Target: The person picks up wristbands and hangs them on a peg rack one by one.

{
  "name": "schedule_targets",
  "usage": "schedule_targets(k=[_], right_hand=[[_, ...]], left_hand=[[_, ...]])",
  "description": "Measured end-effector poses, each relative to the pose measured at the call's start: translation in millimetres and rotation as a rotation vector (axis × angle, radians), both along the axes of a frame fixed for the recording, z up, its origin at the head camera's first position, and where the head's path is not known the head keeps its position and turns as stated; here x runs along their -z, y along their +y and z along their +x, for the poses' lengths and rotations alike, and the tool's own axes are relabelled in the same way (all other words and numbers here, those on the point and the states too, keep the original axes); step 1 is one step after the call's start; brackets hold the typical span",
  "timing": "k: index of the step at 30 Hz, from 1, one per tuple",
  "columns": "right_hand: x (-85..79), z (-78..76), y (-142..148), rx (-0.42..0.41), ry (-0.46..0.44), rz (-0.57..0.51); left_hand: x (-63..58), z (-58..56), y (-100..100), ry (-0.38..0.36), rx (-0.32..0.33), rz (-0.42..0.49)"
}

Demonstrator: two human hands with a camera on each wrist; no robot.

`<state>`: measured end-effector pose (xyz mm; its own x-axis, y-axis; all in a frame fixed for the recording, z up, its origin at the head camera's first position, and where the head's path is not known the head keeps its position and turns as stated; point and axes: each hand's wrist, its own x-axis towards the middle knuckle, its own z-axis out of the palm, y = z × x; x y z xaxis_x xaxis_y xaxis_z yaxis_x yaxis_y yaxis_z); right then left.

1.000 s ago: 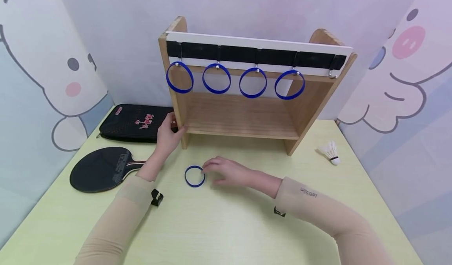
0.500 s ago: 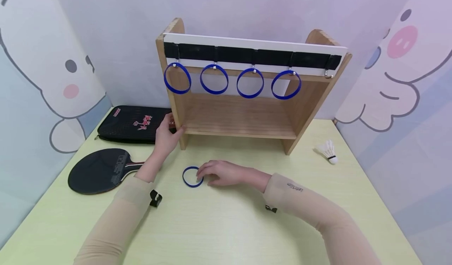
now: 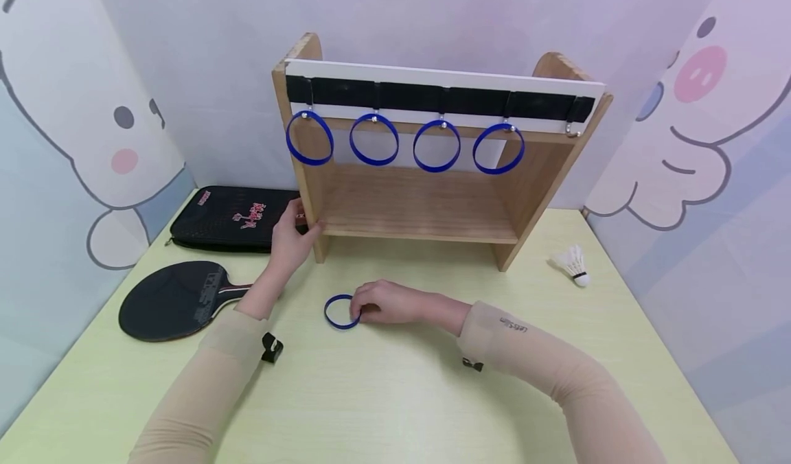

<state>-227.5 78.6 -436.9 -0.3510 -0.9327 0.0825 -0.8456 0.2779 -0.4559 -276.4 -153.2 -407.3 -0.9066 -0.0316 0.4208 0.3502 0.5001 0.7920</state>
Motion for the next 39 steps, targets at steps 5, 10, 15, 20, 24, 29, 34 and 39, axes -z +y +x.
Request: schedule_targets(k=[5,10,15,20,24,29,34,39], right_hand=[[-1.9,1.6,5,0.042,-0.061,-0.003],[-3.4,5.6,11,0.092,-0.096,-0.003],[-7.7,11.4,18,0.139,-0.107,-0.030],[-13.9,15.2,24,0.171,-0.127,-0.058],[-21.3,17.2,29,0.182,-0.147,-0.078],[-31.6,20.5,37,0.217,-0.119,-0.079],[-46.8,24.9,44,0.249,-0.144,-0.074],[-70.7,30.4,52,0.253,-0.154,-0.100]], left_hand=[[0.4,-0.4,0,-0.002,0.005,-0.005],[-0.3,0.4,-1,-0.005,0.008,-0.002],[-0.8,1.0,-1,-0.002,0.011,0.003],[-0.9,0.7,-1,0.006,0.011,0.005],[-1.2,0.6,-1,0.009,0.018,0.009],[-1.5,0.2,-1,0.008,0.027,0.012],[-0.9,-0.6,-1,0.004,0.028,0.013],[1.7,-2.3,-2,0.006,0.021,0.010]])
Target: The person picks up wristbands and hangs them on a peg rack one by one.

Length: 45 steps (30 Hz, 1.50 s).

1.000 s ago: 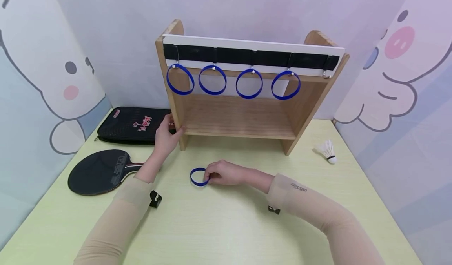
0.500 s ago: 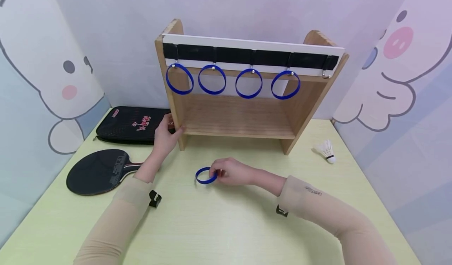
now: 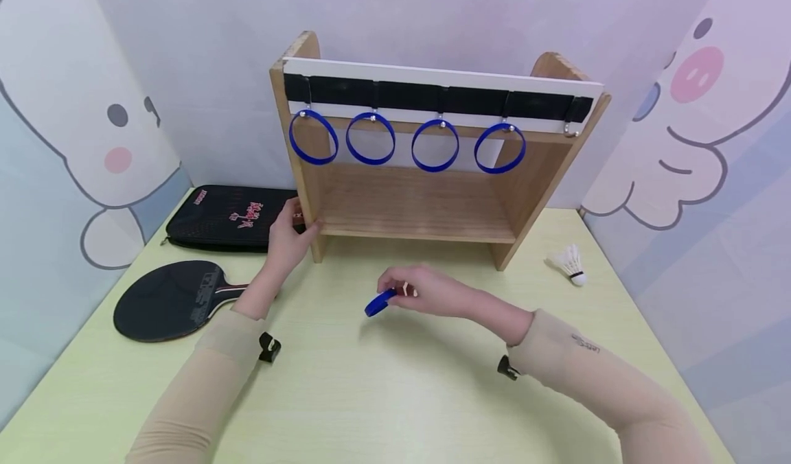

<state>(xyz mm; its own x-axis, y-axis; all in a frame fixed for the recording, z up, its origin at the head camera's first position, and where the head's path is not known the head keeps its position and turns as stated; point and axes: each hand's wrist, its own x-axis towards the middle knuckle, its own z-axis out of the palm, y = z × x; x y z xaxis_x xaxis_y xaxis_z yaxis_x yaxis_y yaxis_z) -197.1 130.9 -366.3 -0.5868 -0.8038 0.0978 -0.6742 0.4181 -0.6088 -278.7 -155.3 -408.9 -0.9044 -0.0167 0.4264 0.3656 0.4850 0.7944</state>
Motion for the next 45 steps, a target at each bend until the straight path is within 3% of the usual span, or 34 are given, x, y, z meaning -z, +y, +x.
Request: schedule_targets(k=[7,12,18,33,38,45], right_hand=[[-30.0,3.7,15,0.028,0.101,-0.023],[-51.5,7.7,30,0.105,0.204,-0.062],[-69.2,14.7,47,0.188,0.250,-0.120],[-115.0,26.0,89,0.249,0.424,-0.473],[-128.0,25.1,104,0.211,0.396,-0.633],[-144.8,20.5,121,0.235,0.372,-0.837]], left_hand=[[0.7,-0.2,-1,-0.008,-0.007,-0.007],[-0.2,0.3,-1,-0.010,-0.003,-0.001],[2.1,1.1,0,-0.018,0.007,0.006],[1.1,-2.2,-1,-0.004,-0.001,0.010],[-1.4,-1.0,0,-0.004,0.003,0.013],[-0.8,0.2,1,-0.011,0.008,0.018]])
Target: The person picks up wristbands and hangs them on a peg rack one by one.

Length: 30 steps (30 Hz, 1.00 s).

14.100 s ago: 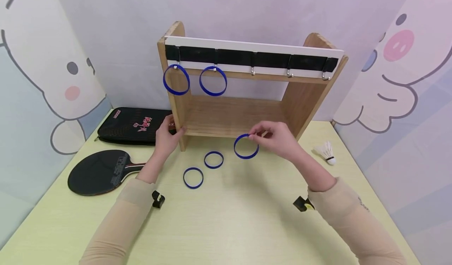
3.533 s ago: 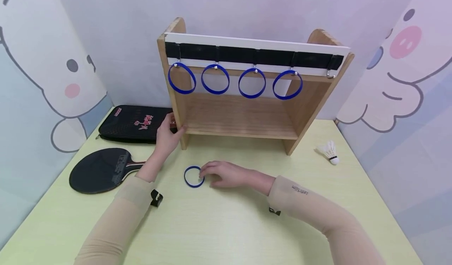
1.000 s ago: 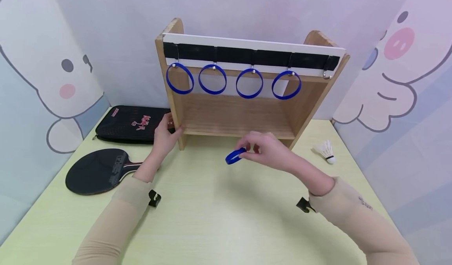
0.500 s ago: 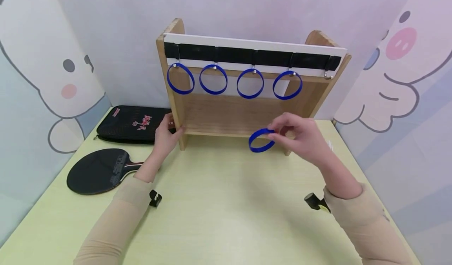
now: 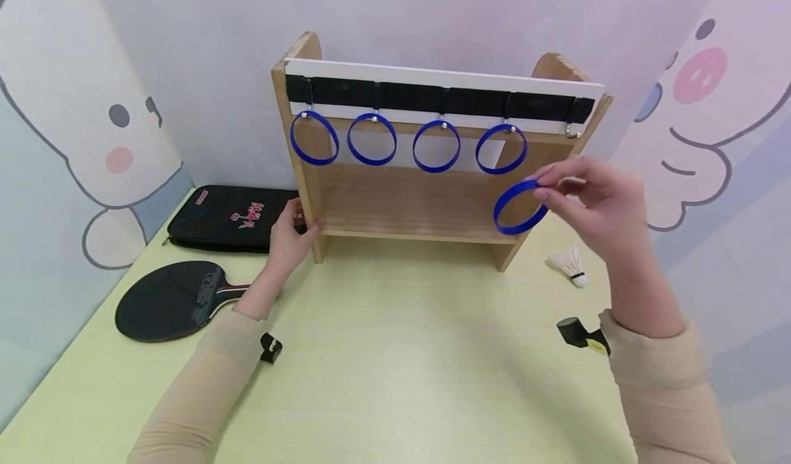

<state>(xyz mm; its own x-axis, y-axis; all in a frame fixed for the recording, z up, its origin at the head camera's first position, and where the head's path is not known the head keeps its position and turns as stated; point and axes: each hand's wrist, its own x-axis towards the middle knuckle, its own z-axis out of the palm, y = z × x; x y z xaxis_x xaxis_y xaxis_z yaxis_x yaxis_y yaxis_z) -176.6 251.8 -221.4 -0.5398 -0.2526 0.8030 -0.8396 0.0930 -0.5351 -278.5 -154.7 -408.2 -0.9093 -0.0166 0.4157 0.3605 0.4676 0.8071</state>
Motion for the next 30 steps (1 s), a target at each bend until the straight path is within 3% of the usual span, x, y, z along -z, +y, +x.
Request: schedule_targets(k=[5,11,20,30], right_hand=[[-14.4,-7.8,12,0.099,-0.005,-0.130],[-25.1,-21.7,24,0.211,-0.079,-0.270],[-30.8,-37.3,40,0.594,-0.199,-0.116],[-12.2,-46.8,51,0.639,-0.286,-0.026]], left_hand=[[0.3,0.9,0,-0.003,0.005,0.005],[-0.1,1.0,-1,-0.006,0.009,0.006],[-0.6,0.9,-1,-0.008,0.002,0.003],[0.5,0.1,-1,-0.024,-0.007,0.003]])
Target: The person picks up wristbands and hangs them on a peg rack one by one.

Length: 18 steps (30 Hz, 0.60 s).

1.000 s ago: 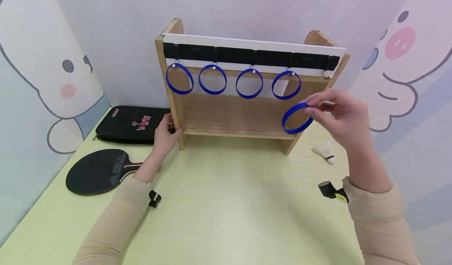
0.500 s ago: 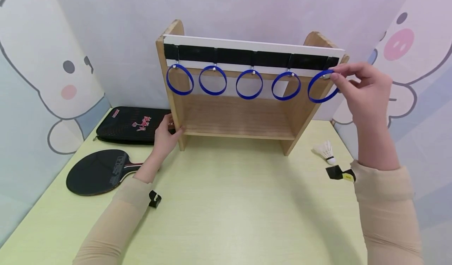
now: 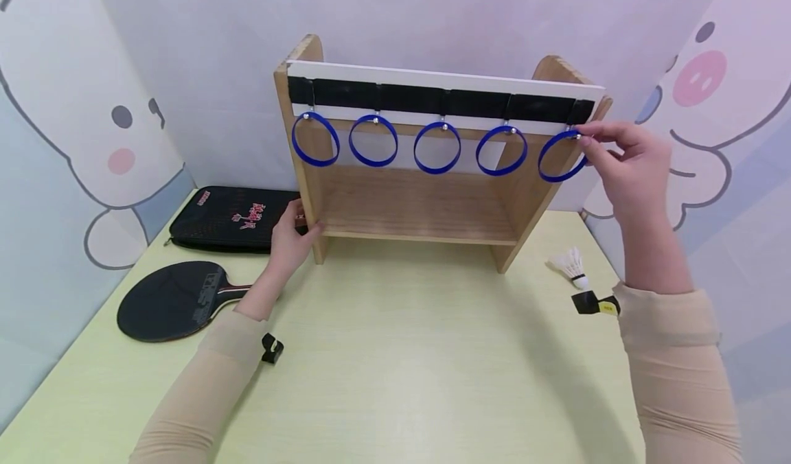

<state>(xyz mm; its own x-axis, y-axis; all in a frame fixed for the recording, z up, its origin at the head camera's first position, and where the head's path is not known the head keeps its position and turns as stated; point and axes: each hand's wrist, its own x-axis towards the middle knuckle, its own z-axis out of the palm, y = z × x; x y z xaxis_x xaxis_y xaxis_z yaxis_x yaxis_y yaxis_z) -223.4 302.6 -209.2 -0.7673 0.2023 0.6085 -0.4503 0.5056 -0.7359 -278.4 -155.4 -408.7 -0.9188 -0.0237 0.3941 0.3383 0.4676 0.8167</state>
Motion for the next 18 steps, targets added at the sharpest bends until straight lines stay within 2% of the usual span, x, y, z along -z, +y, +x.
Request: schedule_targets(k=[5,9,16,18], right_hand=[[1.7,1.8,-1,-0.026,0.002,0.021],[-0.5,7.5,-1,-0.069,0.061,-0.016],[-6.9,20.6,-9,-0.198,0.153,-0.149],[-7.3,24.9,-14,-0.195,0.178,-0.107]], left_hand=[[1.8,-1.0,0,-0.004,-0.005,0.000],[2.8,-0.7,1,0.001,-0.001,0.004],[1.4,0.2,1,0.010,-0.018,-0.021],[0.1,1.0,0,0.008,-0.027,-0.038]])
